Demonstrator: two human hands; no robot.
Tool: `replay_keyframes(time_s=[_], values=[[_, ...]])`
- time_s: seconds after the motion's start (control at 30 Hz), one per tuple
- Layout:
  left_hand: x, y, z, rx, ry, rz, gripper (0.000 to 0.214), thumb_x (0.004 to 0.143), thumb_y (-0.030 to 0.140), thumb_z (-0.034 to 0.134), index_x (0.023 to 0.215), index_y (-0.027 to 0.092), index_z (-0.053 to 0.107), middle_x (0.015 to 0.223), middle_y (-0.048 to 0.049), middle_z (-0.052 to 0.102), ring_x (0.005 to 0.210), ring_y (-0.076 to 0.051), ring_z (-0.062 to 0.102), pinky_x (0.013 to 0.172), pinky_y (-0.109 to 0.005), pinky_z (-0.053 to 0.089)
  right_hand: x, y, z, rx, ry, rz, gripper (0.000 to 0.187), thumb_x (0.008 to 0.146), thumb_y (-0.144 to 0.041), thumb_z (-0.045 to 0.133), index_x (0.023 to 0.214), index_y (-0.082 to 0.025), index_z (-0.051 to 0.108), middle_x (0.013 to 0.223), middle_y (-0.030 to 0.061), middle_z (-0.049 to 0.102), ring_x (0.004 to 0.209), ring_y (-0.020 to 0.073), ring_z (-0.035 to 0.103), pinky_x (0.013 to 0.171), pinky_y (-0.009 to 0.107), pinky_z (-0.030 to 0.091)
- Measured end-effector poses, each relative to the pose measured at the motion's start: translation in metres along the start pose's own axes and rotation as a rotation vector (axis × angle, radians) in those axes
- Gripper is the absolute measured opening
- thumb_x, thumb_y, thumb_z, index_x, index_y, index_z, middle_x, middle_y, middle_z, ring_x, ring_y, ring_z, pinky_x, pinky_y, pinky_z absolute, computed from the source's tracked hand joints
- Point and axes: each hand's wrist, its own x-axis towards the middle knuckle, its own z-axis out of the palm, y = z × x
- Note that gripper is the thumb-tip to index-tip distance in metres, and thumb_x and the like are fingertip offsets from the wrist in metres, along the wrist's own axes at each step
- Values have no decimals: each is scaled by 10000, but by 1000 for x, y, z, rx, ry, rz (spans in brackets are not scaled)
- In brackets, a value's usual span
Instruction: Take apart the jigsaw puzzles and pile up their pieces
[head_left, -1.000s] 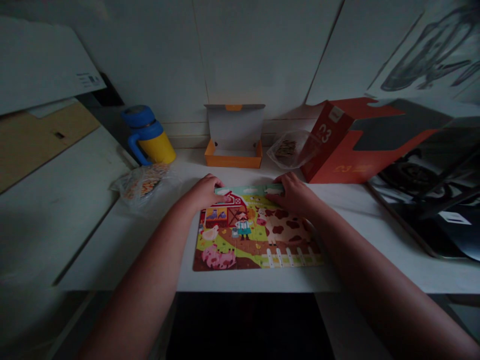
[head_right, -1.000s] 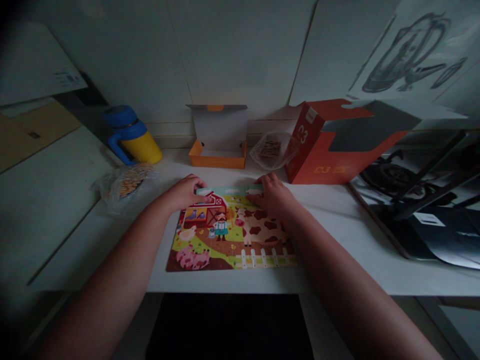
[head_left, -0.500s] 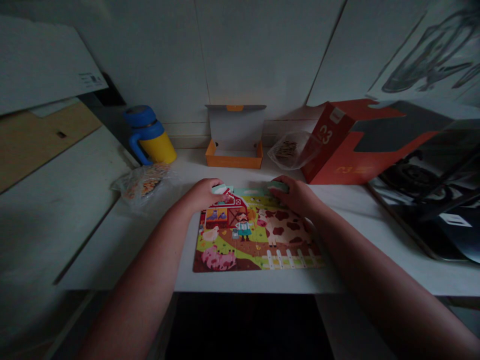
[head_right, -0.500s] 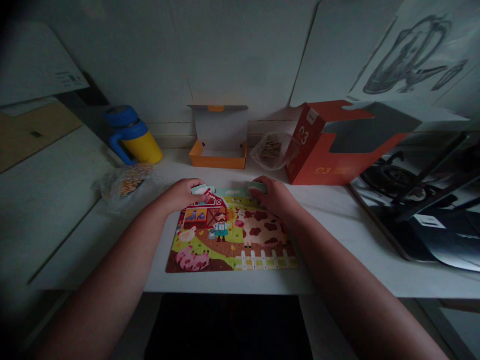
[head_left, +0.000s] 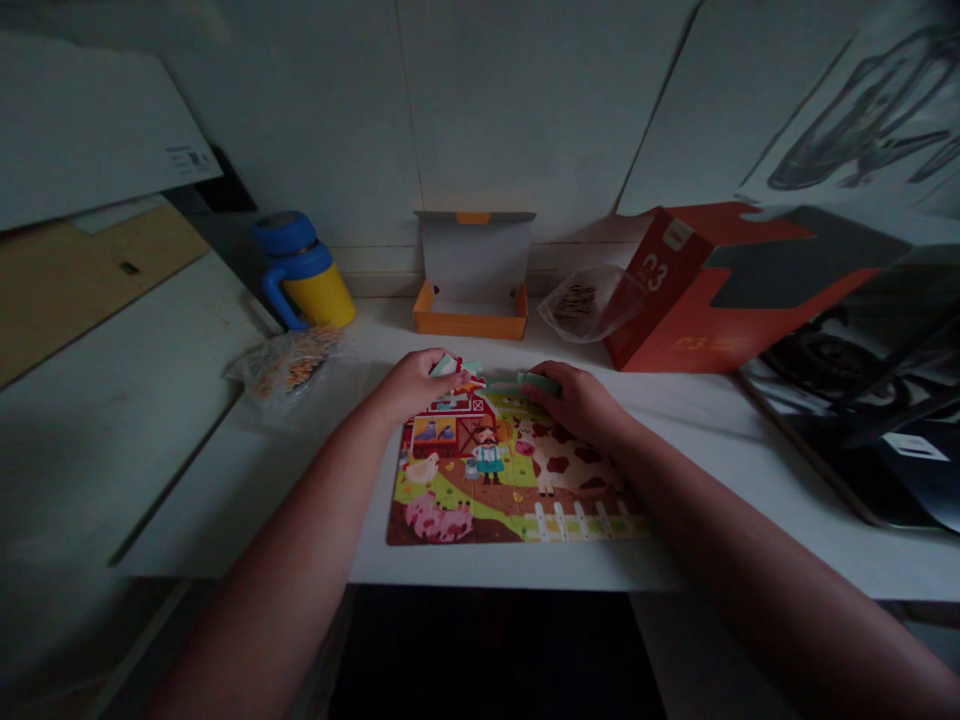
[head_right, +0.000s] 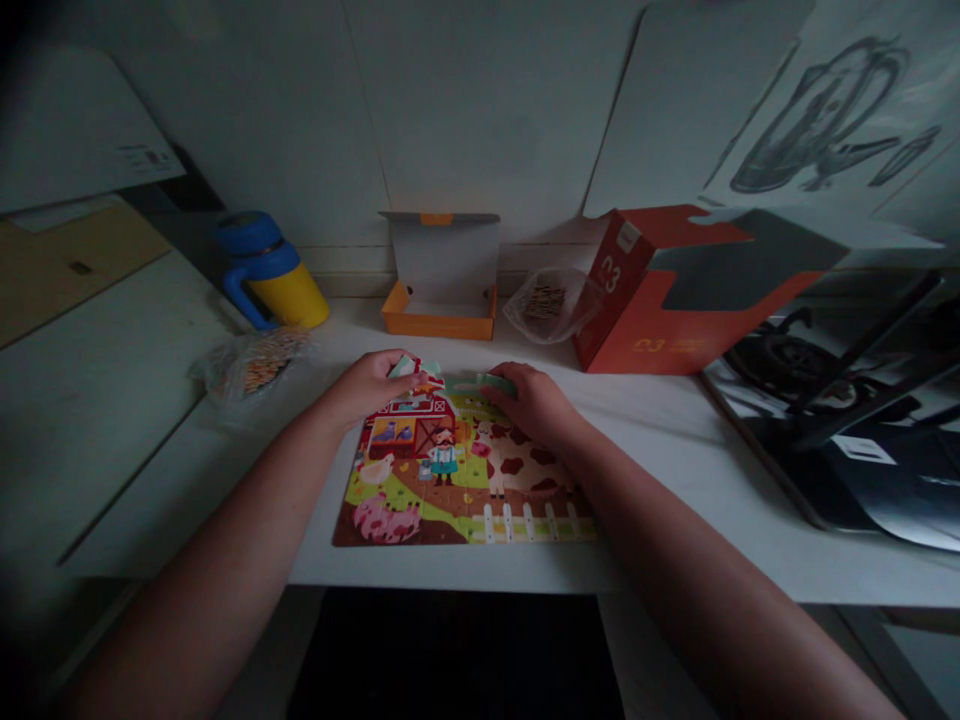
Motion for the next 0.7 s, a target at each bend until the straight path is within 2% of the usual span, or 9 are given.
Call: replay_keyframes(time_s=[0.07, 0.13, 0.23, 0.3, 0.5, 0.7], values=[[2, 2, 12, 100, -51, 52, 306, 873, 470, 749, 1015, 200, 723, 944, -22, 753, 860, -218, 691, 781, -319, 526, 2, 3, 4, -69, 20, -52, 294, 996, -417, 623, 1170, -196, 710, 1132, 117, 745, 1038, 281, 674, 935, 376, 503], [3, 2, 23, 279, -33, 128, 259, 864, 382, 772, 1047, 201, 736, 1006, -43, 729, 935, -232, 680, 859, -337, 524, 4, 5, 8, -146, 20, -90, 363, 979, -423, 651, 1239, -175, 694, 1203, 149, 717, 1115, 310, 645, 1013, 416, 486], [5, 1, 33, 520, 45, 223, 348, 829, 348, 830, 1123, 188, 734, 1164, -102, 665, 1099, -269, 640, 1013, -369, 490, 4, 5, 12, -253, 9, -73, 452, 970, -486, 657, 1290, -167, 679, 1250, 175, 677, 1149, 346, 613, 1038, 471, 475], [6, 0, 35, 591, 43, 223, 394, 832, 393, 841, 1145, 185, 721, 1187, -116, 637, 1120, -283, 626, 1023, -382, 488, 2, 3, 14, -304, 19, -46, 489, 965, -533, 654, 1301, -178, 671, 1262, 178, 657, 1167, 364, 590, 1024, 490, 476], [10, -4, 31, 596, 0, 185, 383, 820, 394, 854, 1094, 180, 696, 1174, -107, 617, 1104, -287, 629, 971, -378, 506, 1, 1, 21, -389, 21, -29, 514, 951, -549, 653, 1280, -155, 636, 1277, 209, 615, 1176, 395, 565, 939, 511, 490], [12, -4, 31, 491, -20, 114, 441, 730, 385, 910, 1040, 194, 661, 1117, -82, 642, 1011, -261, 640, 856, -342, 504, 6, 5, 24, -253, 66, -26, 514, 881, -568, 726, 1205, -186, 613, 1209, 192, 653, 1139, 369, 621, 948, 470, 498]])
